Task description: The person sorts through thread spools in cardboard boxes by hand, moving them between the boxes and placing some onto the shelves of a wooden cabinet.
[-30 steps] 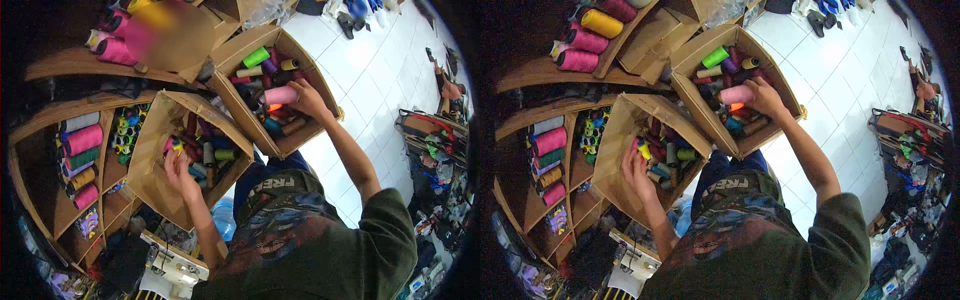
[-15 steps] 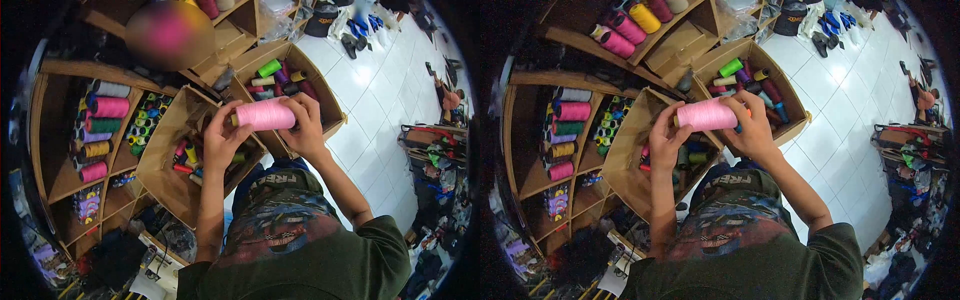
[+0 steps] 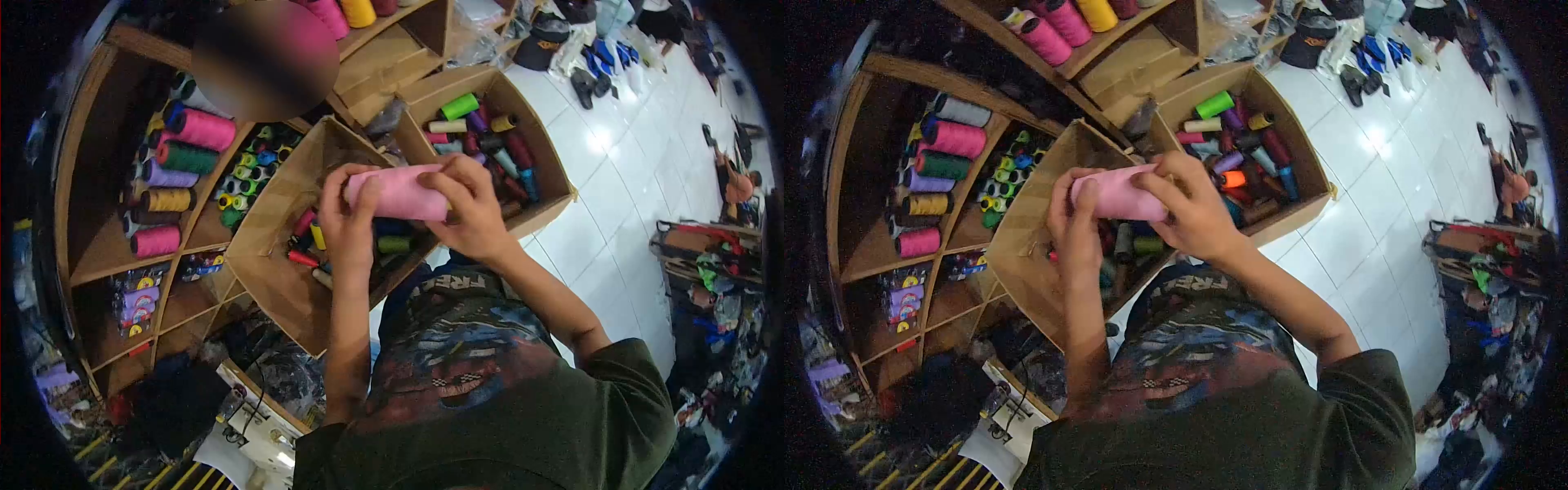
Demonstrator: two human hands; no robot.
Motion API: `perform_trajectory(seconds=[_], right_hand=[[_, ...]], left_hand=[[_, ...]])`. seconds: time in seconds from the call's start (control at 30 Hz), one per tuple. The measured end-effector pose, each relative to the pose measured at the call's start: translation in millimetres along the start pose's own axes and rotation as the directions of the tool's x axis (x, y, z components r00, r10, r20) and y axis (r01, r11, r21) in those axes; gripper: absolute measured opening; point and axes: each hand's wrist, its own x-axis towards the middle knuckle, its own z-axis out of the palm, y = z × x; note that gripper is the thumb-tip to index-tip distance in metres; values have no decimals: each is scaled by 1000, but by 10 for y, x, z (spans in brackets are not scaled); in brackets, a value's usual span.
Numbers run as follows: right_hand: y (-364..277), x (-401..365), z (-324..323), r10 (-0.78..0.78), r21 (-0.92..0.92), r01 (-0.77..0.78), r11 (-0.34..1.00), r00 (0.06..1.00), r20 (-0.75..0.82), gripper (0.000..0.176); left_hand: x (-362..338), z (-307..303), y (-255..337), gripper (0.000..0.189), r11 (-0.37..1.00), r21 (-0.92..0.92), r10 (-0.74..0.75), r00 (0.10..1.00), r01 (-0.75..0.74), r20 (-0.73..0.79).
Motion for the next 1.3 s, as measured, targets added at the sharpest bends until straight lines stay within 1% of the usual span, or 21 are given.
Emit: perform_trajectory(seconds=[0.03, 0.1, 0.17, 0.2, 0.23, 0.3, 0.33, 0.4, 0.43, 0.47, 0.5, 0.6, 0.67, 0.8, 0.93, 1.0, 1.03, 1.1, 1.17, 1.2, 1.3], right_hand=[[14, -39, 0, 14, -12, -13, 1000, 997, 81, 59], [45, -99, 71, -10, -9, 11, 1000, 992, 126, 58], [58, -192, 136, 13, -32, -6, 999, 979, 205, 56], [71, -225, 198, -9, -3, 10, 1000, 982, 188, 50], [127, -288, 264, -71, 25, 67, 997, 978, 195, 52], [160, -368, 311, -95, 11, 95, 995, 962, 256, 50], [199, -383, 290, -92, 23, 89, 996, 957, 275, 49], [267, -395, 277, -112, 87, 88, 992, 941, 320, 48], [329, -403, 276, -68, 120, 27, 992, 933, 354, 48], [375, -394, 257, -41, 146, -8, 989, 943, 331, 51], [403, -314, 204, -16, 164, -36, 986, 951, 308, 53], [525, -198, 68, 47, 177, -96, 979, 964, 263, 58], [633, -158, 15, 40, 169, -84, 982, 968, 247, 60], [682, -129, -93, 87, 175, -132, 976, 966, 244, 59], [563, 121, -318, 136, 288, -246, 925, 926, 353, 57], [498, 295, -380, 130, 290, -271, 918, 896, 424, 57], [470, 379, -409, 129, 286, -283, 915, 880, 457, 57], [396, 492, -352, 85, 312, -273, 910, 860, 503, 43], [406, 560, -292, 34, 375, -308, 874, 810, 585, 34], [397, 562, -234, 25, 414, -271, 869, 860, 509, 20], [379, 623, -218, 107, 307, -362, 880, 781, 615, 19]], left_hand=[[3, -15, -50, 20, 996, -84, -38, 999, 37, -11], [-16, -89, -182, 17, 988, -120, -105, 990, 94, -91], [-42, -268, -433, 16, 976, -85, -213, 967, 203, -141], [-37, -325, -495, 16, 965, -65, -260, 950, 252, -170], [-37, -330, -484, 16, 945, -58, -328, 930, 323, -166], [-32, -336, -453, 16, 889, -44, -457, 874, 456, -167], [-14, -417, -532, 17, 884, -27, -467, 878, 467, -109], [-17, -404, -621, 22, 881, 5, -468, 873, 473, -135], [-13, -377, -597, 24, 881, 22, -463, 871, 472, -167], [-4, -339, -542, 33, 884, -14, -464, 875, 467, -140], [7, -278, -498, 38, 854, -131, -519, 839, 503, -165], [80, -168, -378, 37, 852, -219, -493, 869, 475, -36], [111, -74, -338, 37, 863, -252, -447, 894, 438, 23], [88, 11, -264, 41, 965, 9, -260, 949, 263, 178], [61, -50, -198, 57, 984, 82, -174, 957, 158, 232], [31, 44, -26, 65, 988, 118, -125, 961, 98, 248], [15, 56, 12, 67, 991, 86, -119, 958, 99, 261], [-28, 61, 66, 72, 994, 22, -105, 952, 104, 289], [-58, 31, 108, 72, 996, 68, -78, 958, 61, 278], [-77, 13, 129, 72, 995, 90, -62, 961, 39, 268], [-170, -34, 171, 78, 983, 166, -119, 965, 81, 235]])
